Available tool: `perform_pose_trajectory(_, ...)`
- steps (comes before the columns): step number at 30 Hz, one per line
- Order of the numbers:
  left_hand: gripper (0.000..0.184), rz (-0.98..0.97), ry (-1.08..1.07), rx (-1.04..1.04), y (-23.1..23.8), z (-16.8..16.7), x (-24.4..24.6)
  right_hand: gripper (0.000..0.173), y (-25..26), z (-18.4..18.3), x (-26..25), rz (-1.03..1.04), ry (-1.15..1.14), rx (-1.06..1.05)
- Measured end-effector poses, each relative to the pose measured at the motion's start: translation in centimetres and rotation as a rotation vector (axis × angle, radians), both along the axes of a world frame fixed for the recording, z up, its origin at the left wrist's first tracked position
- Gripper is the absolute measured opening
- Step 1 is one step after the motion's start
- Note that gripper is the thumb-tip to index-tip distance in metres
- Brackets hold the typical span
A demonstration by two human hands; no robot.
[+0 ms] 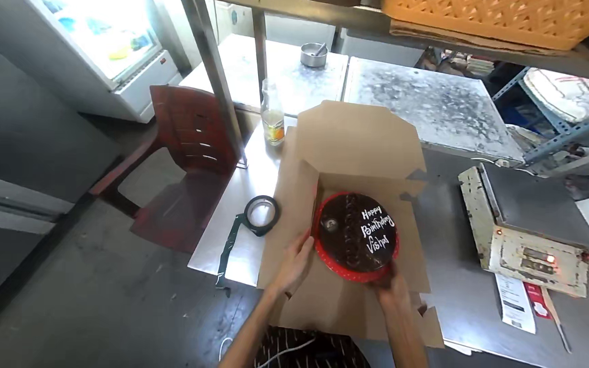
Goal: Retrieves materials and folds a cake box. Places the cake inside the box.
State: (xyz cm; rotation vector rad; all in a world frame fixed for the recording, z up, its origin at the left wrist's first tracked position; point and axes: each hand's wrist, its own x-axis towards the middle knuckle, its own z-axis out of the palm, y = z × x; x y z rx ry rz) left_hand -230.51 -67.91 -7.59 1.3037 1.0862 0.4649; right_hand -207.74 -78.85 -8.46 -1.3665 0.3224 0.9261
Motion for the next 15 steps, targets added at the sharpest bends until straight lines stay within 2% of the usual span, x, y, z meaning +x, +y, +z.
perform_pose_trajectory(7, 0.060, 0.011, 0.039, 0.020, -0.3, -0.2, 0.2, 0.040, -1.0, -0.8, 1.0, 0.076, 0.023, 0.035)
perform_pose_trajectory(9, 0.060, 0.025, 0.039, 0.017, -0.3, -0.2, 0.3, 0.043, -1.2, -0.6, 1.9, 0.163, 0.021, -0.005)
perform_pose_trajectory(11, 0.060, 0.043, 0.049, 0.017, -0.6, -0.2, 0.5, 0.048, -1.5, -0.1, 3.1, 0.329, -0.046, -0.154)
perform_pose_trajectory(15, 0.059, 0.058, 0.061, 0.025, -0.8, -0.2, 0.4, 0.061, -2.1, 1.4, 6.4, 0.845, -0.279, -0.404)
